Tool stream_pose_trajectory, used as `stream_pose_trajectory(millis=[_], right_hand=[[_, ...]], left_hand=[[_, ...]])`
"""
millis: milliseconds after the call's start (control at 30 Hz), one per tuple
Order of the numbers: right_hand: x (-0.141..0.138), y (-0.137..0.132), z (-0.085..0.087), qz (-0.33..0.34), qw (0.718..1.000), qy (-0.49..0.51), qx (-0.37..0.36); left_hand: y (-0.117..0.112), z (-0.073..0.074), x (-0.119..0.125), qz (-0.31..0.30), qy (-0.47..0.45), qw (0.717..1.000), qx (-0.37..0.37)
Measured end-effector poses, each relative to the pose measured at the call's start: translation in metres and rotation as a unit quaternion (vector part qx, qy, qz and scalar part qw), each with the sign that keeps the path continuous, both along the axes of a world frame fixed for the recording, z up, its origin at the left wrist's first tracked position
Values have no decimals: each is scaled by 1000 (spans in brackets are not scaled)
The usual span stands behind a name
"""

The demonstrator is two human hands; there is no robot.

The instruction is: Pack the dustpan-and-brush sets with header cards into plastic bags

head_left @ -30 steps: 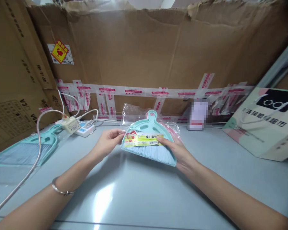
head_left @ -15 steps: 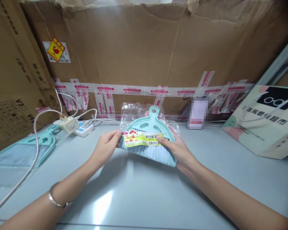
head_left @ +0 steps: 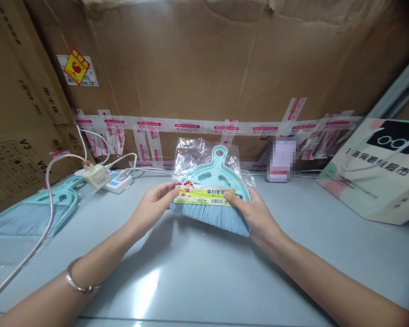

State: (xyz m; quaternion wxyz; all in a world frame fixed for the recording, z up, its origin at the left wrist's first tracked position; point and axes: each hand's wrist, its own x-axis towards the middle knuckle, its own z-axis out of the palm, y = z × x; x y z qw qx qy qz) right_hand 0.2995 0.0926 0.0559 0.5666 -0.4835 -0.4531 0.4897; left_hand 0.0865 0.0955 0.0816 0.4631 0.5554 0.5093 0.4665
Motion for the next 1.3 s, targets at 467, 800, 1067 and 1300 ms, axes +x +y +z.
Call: stream_pose_trajectory(millis=[467,800,1067,1300], right_hand=[[11,-9,20,241,969,52,14],[8,-9,16,237,968,45,69],[5,0,1,65,993,95,-16],[-14,-16,3,162,974,159,21]], left_hand=[[6,-14,-3,-26,-190,968,-162],[4,-2,-11,-36,-168,973,-152],[2,-4,-8,-12,-151,973,-172],[0,-9,1,10,-171,975,-142]])
